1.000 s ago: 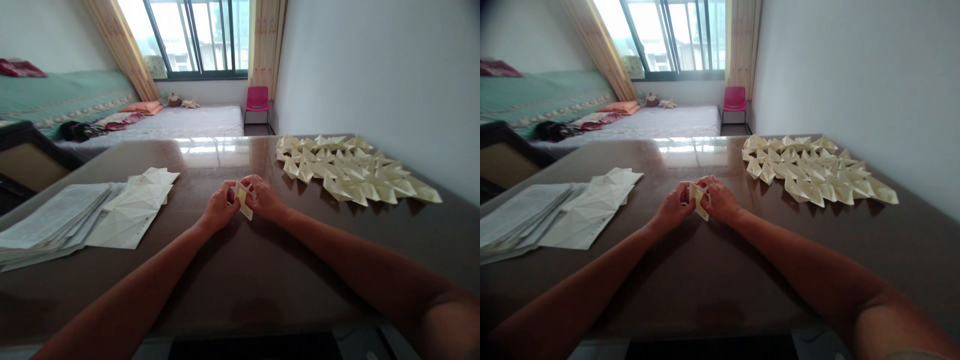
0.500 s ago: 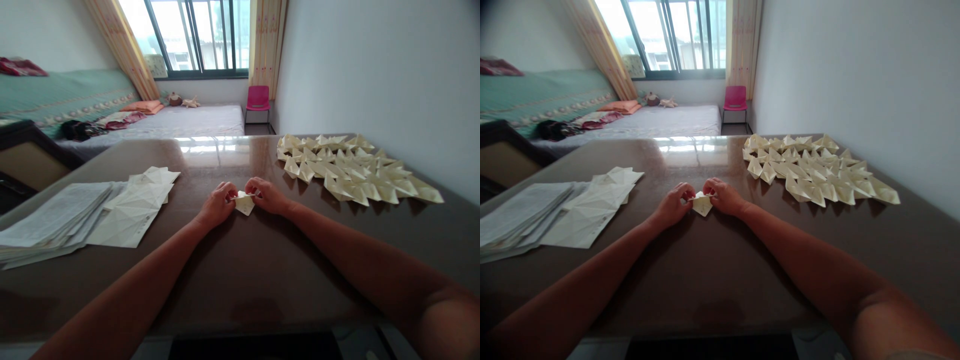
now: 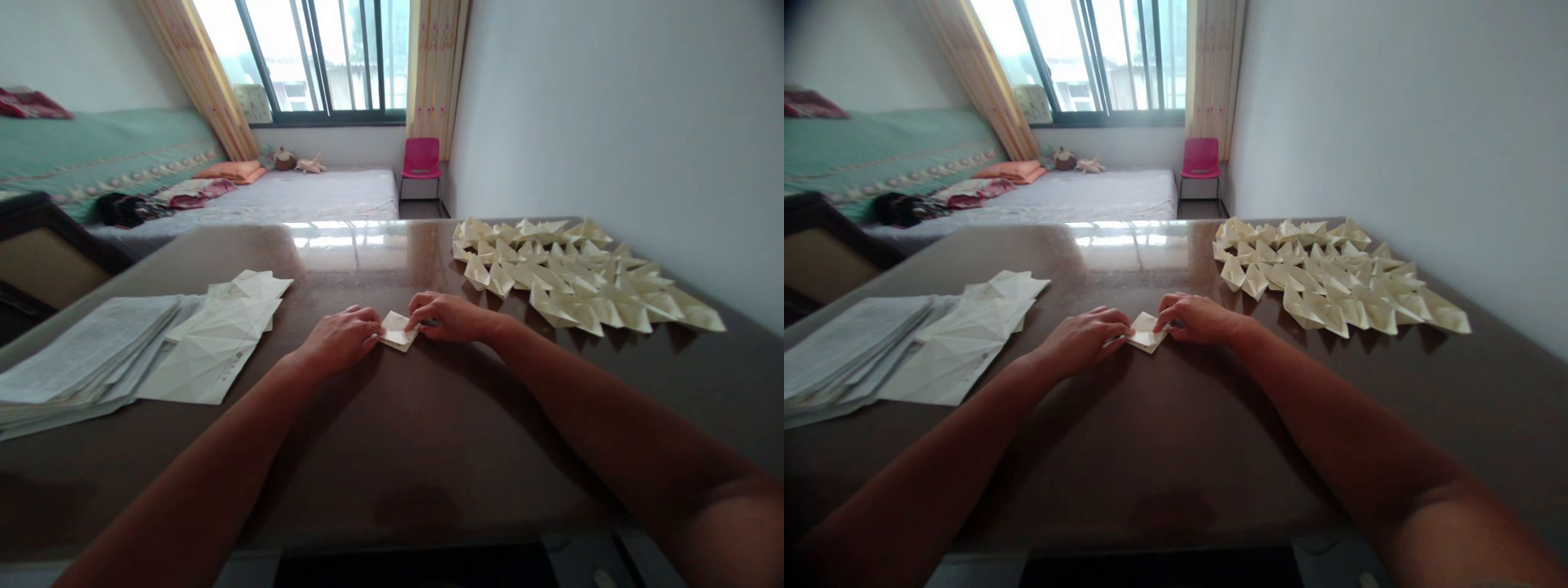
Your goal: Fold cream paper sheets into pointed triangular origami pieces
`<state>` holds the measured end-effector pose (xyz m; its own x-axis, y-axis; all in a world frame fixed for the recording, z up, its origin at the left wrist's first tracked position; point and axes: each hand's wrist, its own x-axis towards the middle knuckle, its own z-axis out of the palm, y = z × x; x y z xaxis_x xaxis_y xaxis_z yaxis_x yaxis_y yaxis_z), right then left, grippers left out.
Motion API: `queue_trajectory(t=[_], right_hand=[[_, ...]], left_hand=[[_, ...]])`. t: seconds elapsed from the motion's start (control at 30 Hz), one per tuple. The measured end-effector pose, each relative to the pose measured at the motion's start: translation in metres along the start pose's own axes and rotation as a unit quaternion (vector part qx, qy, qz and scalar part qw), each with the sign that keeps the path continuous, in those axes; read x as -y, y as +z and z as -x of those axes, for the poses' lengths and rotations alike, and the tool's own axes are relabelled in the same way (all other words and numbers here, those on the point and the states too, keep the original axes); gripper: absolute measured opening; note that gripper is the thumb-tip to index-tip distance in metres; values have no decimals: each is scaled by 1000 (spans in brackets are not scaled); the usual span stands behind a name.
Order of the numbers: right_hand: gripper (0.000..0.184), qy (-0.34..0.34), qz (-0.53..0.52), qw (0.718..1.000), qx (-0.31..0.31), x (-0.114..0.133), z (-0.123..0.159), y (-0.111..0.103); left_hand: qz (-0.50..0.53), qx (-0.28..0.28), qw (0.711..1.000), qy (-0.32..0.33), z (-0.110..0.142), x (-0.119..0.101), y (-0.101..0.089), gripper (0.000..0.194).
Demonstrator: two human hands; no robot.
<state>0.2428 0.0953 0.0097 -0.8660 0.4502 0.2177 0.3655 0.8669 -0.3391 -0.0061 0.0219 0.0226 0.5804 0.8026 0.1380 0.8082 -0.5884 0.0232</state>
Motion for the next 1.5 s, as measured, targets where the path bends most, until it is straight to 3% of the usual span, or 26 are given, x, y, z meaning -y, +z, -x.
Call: queue_trajectory(t=[0.23, 0.77, 0.9, 1.0, 1.13, 1.23, 1.3, 1.43, 1.5], right_hand=[[15, -41, 50, 997, -29, 10, -4, -3], [12, 18, -168, 986, -7, -8, -1, 1], [16, 44, -167, 984, -51, -9, -2, 4], [17, 17, -129, 989, -74, -1, -4, 6], [15, -39, -91, 995, -27, 10, -7, 7], [16, -46, -130, 990, -11, 9, -7, 5], [19, 0, -184, 983, -25, 4, -7, 3], [25, 157, -247, 949, -113, -10, -4, 0], [24, 166, -235, 951, -113, -12, -4, 1]], left_hand=[[-24, 6, 998, 51, -2, -13, -5, 28], [-26, 5, 999, 37, 0, -15, -6, 28], [-35, 14, 999, 38, 0, -13, -6, 28], [-31, 18, 999, 37, 0, -12, -7, 27], [-36, 5, 998, 44, 0, -14, -5, 22], [-67, -13, 996, 62, -1, -16, 0, 25], [-89, -12, 993, 78, -2, -16, 3, 25], [-97, -12, 991, 92, -3, -14, 7, 23], [-94, -14, 991, 94, -2, -14, 7, 23]])
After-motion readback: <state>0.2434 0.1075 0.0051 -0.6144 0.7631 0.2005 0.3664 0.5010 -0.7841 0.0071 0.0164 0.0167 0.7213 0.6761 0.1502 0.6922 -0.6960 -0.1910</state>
